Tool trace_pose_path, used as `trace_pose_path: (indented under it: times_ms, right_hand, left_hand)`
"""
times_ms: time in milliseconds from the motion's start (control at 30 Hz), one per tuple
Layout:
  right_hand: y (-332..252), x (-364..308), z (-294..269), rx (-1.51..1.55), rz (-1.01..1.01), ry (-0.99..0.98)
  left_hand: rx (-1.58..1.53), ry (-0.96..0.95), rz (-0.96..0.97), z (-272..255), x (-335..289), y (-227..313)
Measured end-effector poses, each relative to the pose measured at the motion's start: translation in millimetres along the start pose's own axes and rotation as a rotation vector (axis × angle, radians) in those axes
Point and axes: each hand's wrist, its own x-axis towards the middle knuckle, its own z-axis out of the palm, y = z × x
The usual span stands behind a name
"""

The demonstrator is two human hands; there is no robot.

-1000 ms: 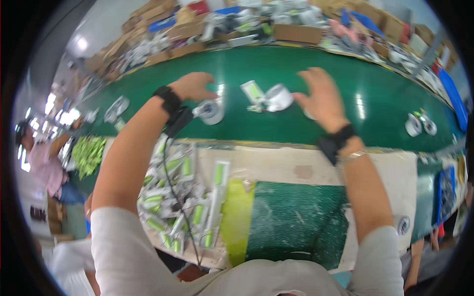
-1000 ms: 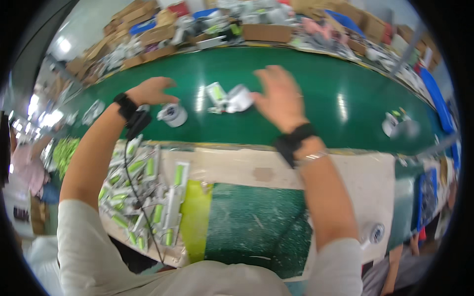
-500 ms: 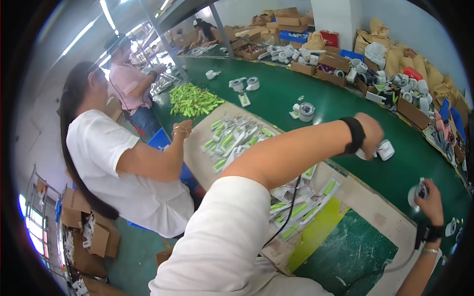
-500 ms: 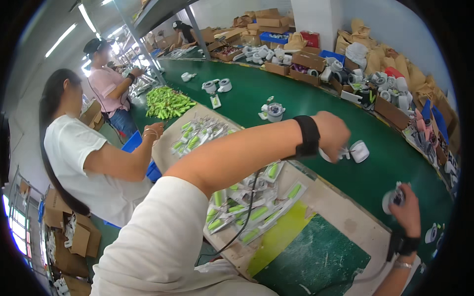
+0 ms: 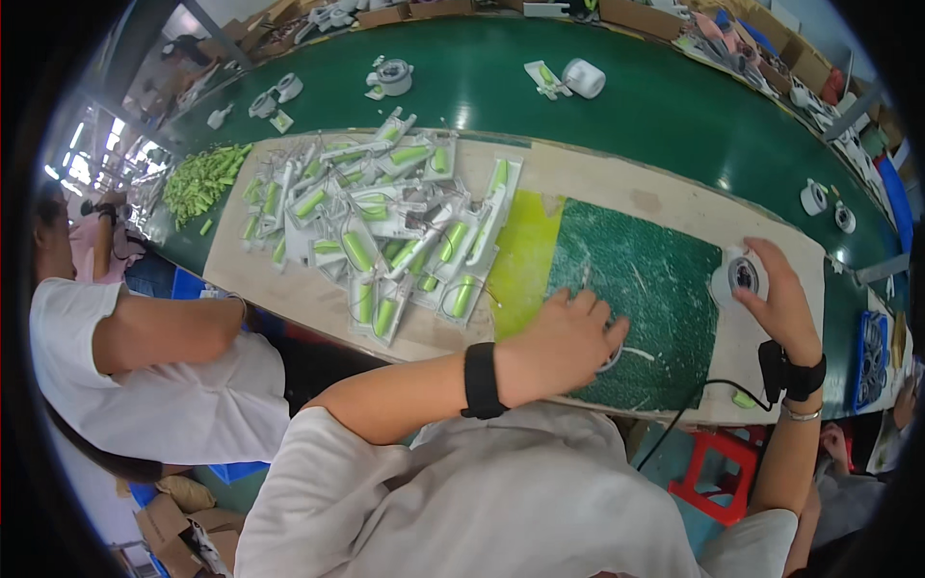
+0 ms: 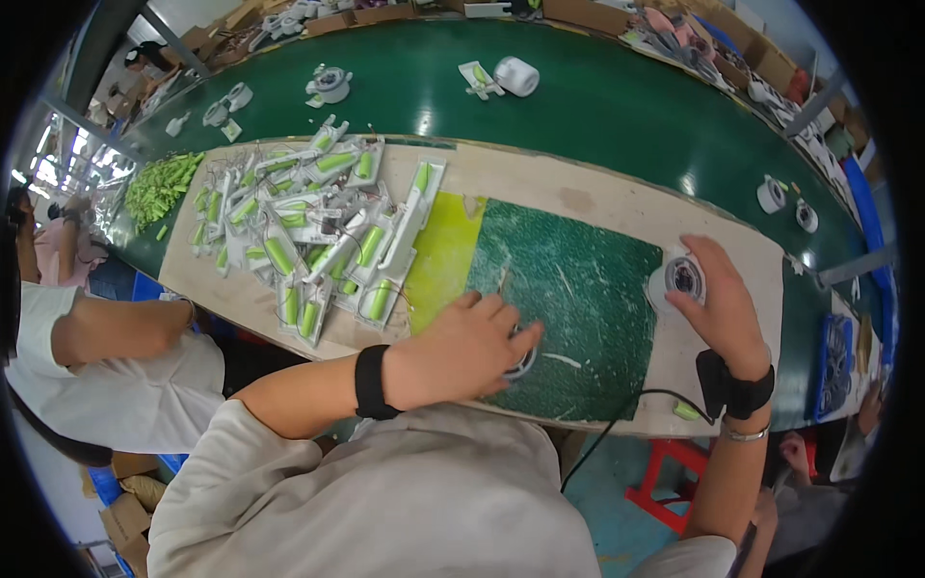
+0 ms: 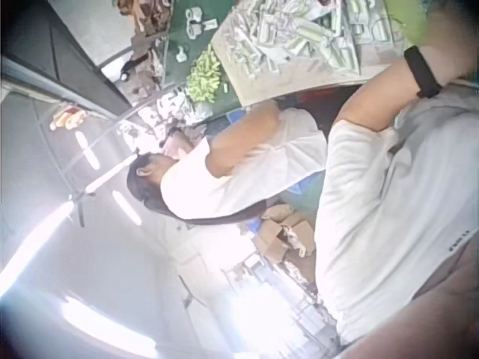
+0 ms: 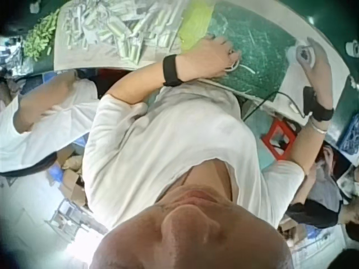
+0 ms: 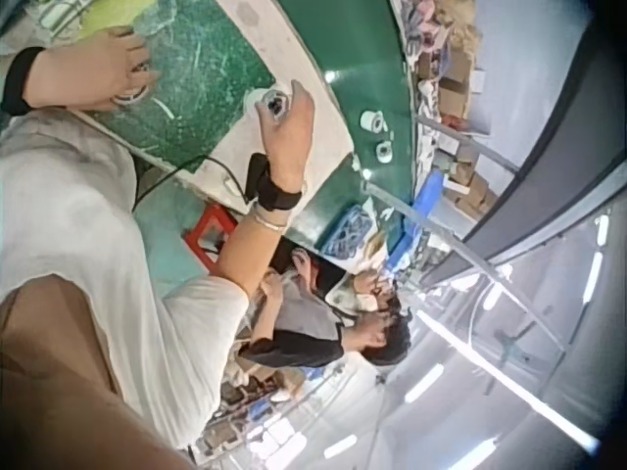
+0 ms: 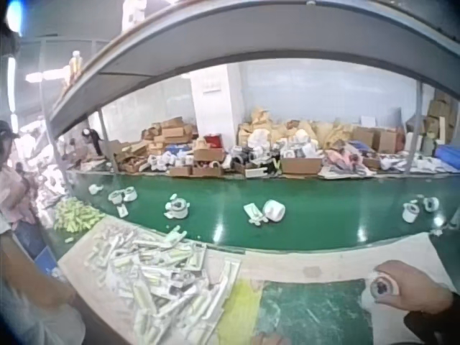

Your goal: The worker is assembling small rechargeable fans by connecting internal electronics including circuit boards and lithium batteries into plastic housings.

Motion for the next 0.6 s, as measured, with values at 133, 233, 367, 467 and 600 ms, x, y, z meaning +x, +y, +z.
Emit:
trace_pose_path:
  times_ms: [133, 233, 367, 467, 600]
  right_hand:
    - [-54.1, -15.9, -6.6, 0.045, -0.079, 0.114]
    - [-84.4, -31.4, 1.7, 0.115, -0.119, 0.052]
    - [-101.4, -27.2, 25.1, 0.253, -0.135, -0.032]
    - [-105.1, -22.3, 32.9, 0.244, -0.181, -0.011]
    - [-97.8, -28.5, 43.1, 0.375, -0.122, 0.010]
  left_hand:
    - [-0.252, 0.167, -0.192, -25.8, -12.4, -16.4]
    - [0.193, 0.364, -0.485, -32.0, -32.4, -54.3]
    - [0.458, 0.190, -0.635, -19.0, -13.4, -76.6]
    - [0.457, 0.198, -0.589, -4.1, -13.8, -83.2]
    - [0.102, 0.442, -0.504, -15.6, -17.2, -53.7]
